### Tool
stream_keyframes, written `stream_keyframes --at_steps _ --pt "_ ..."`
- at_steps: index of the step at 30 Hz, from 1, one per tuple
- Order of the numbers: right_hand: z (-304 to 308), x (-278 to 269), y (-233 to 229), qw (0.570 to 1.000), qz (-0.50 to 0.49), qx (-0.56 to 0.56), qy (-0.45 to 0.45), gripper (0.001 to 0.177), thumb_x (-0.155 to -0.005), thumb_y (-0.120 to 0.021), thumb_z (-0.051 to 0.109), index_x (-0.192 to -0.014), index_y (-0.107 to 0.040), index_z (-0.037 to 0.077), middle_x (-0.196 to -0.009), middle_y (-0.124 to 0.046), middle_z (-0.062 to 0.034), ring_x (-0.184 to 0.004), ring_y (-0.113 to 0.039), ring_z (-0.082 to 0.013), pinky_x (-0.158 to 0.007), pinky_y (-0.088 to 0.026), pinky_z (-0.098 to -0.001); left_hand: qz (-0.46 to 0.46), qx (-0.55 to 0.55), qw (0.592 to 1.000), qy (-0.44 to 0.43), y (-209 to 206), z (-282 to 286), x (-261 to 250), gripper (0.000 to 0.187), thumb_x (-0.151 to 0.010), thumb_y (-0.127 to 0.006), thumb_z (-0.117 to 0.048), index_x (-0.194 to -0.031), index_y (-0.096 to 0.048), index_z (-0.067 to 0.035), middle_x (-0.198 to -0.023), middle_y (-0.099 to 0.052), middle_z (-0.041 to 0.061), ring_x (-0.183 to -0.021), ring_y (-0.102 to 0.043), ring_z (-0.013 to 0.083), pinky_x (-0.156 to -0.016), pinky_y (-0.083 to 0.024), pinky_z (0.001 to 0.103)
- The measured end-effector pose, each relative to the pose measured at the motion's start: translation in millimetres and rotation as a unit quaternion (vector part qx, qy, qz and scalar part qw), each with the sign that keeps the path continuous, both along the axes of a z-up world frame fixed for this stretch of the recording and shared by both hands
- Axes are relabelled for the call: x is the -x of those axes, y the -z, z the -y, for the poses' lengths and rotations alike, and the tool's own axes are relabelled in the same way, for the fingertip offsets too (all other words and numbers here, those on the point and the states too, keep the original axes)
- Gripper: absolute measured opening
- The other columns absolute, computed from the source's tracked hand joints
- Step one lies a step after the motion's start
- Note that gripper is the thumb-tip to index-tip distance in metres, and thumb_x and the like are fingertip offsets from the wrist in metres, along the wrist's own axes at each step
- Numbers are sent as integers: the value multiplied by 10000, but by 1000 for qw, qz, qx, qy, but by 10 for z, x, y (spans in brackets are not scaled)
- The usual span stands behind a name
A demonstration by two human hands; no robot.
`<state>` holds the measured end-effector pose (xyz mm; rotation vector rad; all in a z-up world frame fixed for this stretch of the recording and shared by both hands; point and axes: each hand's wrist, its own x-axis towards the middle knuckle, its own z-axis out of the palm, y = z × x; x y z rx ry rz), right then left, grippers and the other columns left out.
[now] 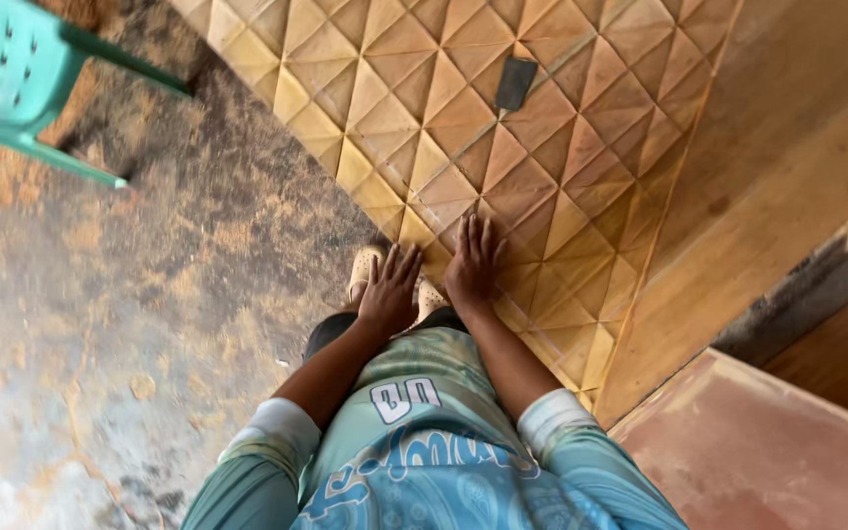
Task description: The person sands a large wooden board with a geometric triangular pattern using a sanding block. They move the block back and forth across the surface, focusing on smoothing the edges and the textured pattern. The person works methodically across the board, occasionally shifting position to reach different areas.
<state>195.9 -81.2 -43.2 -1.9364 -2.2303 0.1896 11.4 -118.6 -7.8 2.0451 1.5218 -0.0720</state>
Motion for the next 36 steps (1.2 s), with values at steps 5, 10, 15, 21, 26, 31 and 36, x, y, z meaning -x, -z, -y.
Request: stream_keyframes --at_steps 5,10,15,21,26,31,36 --pt "-231 55 47 999 17 -17 21 621 -904 -502 92 -1522 -461 41 -1600 -437 -155 -1518 -303 -418 -1199 -152 -695 10 -14 995 101 -94 -325 274 991 -809 -673 -288 -1651 -176 -121 -1724 -131 58 -1600 -48 350 -1266 -40 613" --pt "-290 331 52 993 -8 -17 117 641 -927 -485 52 -1565 -427 20 -1617 -437 -175 -1544 -287 -430 -1236 -163 -666 41 -42 987 148 -37 -641 456 1032 -786 -723 -328 -1636 -179 -112 -1721 -112 95 -1583 -51 357 -1249 -23 626" --pt "-169 494 -122 991 14 14 131 696 -842 -479 34 -1534 -409 26 -1589 -450 -175 -1523 -296 -416 -1199 -150 -670 72 -43 975 207 51 -940 497 1028 -769 -744 -350 -1612 -203 -120 -1714 -117 97 -1587 -52 349 -1257 -19 632" --pt "-312 612 27 982 -31 -32 181 654 -931 -475 7 -1578 -388 -14 -1631 -427 -199 -1545 -291 -426 -1255 -183 -639 93 -38 971 219 153 -1006 591 1038 -771 -751 -342 -1628 -214 -110 -1728 -118 95 -1589 -74 356 -1250 -34 639" --pt "-295 535 81 987 8 -36 154 652 -892 -479 3 -1541 -416 -22 -1602 -438 -227 -1531 -293 -436 -1228 -164 -648 81 -24 969 231 108 -1077 521 1047 -776 -752 -342 -1638 -190 -145 -1721 -114 69 -1591 -73 318 -1235 -29 653" --pt "-379 640 210 978 -19 -32 206 578 -980 -484 33 -1550 -414 -25 -1595 -441 -211 -1549 -291 -396 -1257 -163 -649 74 -29 969 234 173 -1079 571 1062 -779 -753 -345 -1641 -167 -144 -1732 -105 56 -1597 -66 303 -1254 -31 645" --pt "-313 787 112 981 -19 -19 194 658 -911 -477 7 -1563 -397 -22 -1620 -436 -222 -1558 -282 -396 -1243 -164 -629 68 -14 968 240 114 -1088 548 1055 -796 -748 -362 -1639 -147 -157 -1728 -102 44 -1593 -52 302 -1231 -18 661"
